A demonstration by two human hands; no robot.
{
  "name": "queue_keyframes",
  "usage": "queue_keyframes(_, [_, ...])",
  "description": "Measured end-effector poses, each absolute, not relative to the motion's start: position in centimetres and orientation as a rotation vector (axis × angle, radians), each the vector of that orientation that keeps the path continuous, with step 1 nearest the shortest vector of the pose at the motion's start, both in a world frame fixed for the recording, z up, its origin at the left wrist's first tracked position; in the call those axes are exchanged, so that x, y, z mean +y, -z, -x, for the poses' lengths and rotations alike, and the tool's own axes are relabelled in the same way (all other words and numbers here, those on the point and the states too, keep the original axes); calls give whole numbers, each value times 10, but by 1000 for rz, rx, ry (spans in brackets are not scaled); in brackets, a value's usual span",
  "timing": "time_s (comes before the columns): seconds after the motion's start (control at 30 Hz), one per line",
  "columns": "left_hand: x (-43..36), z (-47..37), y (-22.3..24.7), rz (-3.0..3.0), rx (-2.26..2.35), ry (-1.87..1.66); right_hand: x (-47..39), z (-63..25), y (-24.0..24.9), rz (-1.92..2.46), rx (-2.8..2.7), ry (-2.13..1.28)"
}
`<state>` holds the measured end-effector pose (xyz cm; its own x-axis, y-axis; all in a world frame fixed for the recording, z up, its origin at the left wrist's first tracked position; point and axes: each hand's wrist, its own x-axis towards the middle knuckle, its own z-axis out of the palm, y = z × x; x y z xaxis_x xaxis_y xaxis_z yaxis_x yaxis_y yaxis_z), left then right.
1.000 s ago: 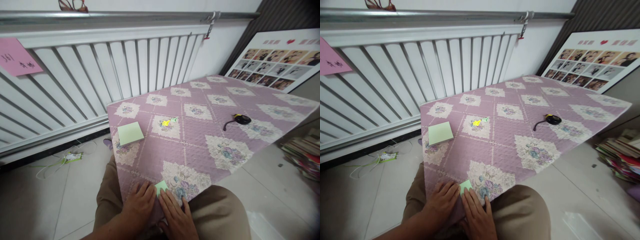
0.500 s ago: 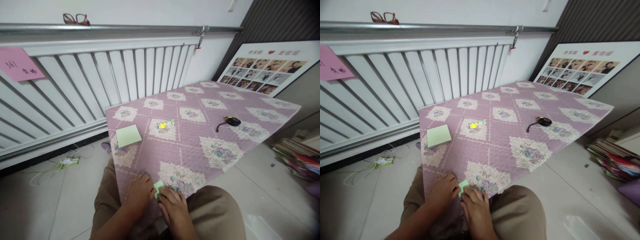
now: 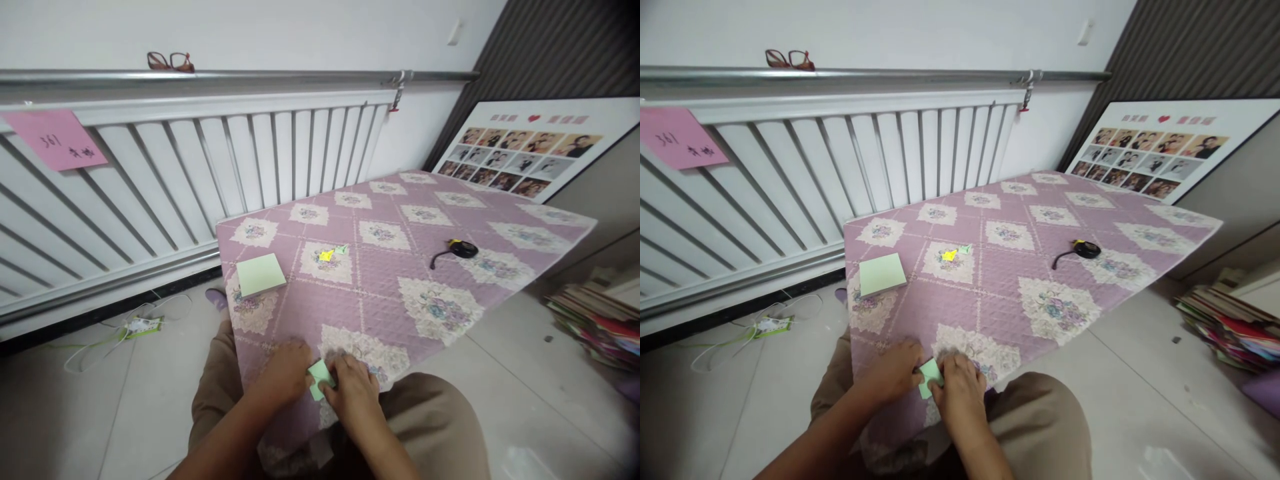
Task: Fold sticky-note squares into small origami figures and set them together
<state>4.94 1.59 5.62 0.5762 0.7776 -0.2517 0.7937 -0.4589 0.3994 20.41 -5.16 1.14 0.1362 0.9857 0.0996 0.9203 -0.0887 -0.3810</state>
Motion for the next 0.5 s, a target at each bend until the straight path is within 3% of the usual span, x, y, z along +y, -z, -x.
queue_keyframes(0.5, [10, -44, -44, -2324, 1163, -24, -54, -206, -11, 1832, -1867, -411])
